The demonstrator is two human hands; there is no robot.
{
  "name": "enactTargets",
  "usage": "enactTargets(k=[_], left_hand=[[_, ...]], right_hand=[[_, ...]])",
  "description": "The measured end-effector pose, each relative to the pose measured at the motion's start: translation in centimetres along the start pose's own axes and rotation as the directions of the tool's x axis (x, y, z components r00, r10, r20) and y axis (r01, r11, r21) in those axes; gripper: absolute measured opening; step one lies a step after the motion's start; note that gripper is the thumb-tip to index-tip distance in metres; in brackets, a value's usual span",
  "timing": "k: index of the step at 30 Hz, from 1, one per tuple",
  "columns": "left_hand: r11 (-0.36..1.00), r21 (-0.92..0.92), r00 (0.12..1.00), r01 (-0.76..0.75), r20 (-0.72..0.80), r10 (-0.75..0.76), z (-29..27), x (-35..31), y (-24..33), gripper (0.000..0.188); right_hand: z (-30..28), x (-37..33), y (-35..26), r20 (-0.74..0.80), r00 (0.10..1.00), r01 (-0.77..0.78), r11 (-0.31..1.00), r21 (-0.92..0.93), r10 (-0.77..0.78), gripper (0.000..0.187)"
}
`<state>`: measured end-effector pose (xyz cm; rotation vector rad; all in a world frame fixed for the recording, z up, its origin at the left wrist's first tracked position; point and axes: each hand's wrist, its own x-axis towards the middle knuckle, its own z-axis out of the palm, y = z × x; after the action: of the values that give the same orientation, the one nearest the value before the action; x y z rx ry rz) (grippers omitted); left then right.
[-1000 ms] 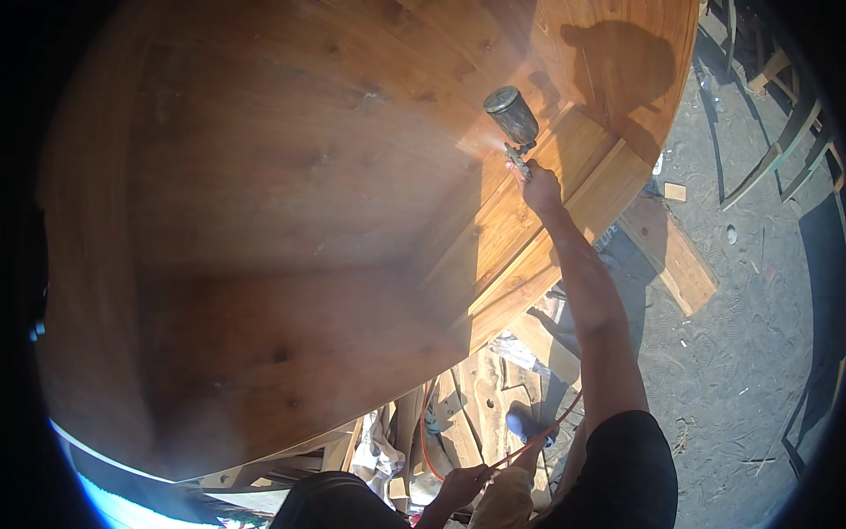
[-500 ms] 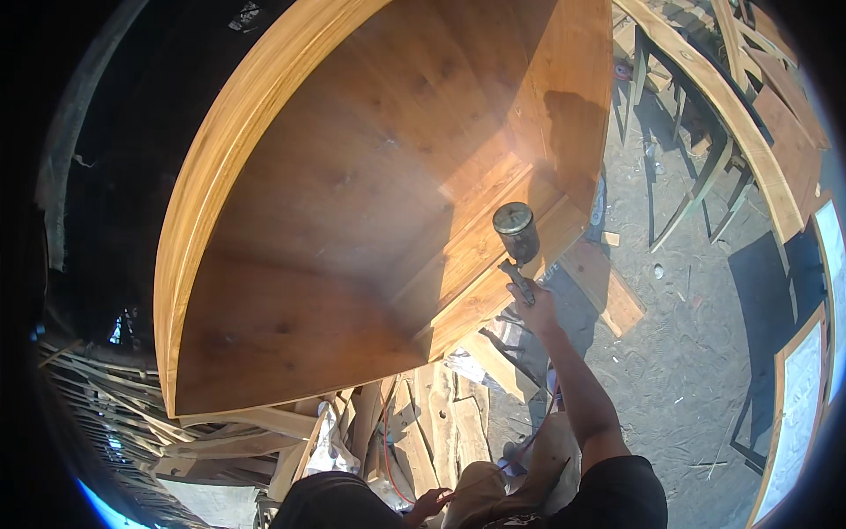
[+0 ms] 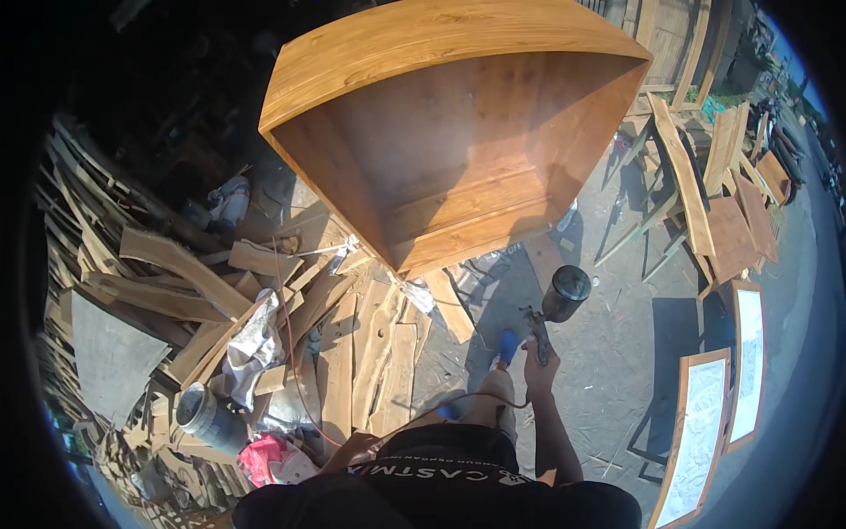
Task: The person applies a clear finish to a wooden cabinet using a spray gun, then refills the spray gun reservoir with liquid from a bottle.
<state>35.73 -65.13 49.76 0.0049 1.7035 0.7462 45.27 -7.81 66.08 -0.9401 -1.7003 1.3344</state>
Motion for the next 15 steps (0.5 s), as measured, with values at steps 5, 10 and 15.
enactTargets(k=[5, 10, 15], left_hand=[[0.285, 0.958, 0.946, 0.007, -0.099, 0.309, -3.3, -2.1, -0.2, 0.026], [0.734, 0.313, 0.741, -0.603, -0.119, 0.66, 0.0, -2.2, 15.5, 0.026], [0.201, -0.137, 0.203, -0.97, -0.001, 0.979, 8.6, -22.5, 44.0, 0.031]], right_hand=[[-1.6, -5.4, -3.0, 0.088, 0.996, -0.024, 0.998, -0.065, 0.03, 0.031], [-2.6, -7.6, -7.7, 0.166, 0.976, -0.137, 0.99, -0.041, 0.141, 0.027], [-4.9, -9.0, -7.8, 0.184, 0.973, -0.139, 0.99, -0.024, 0.141, 0.03]])
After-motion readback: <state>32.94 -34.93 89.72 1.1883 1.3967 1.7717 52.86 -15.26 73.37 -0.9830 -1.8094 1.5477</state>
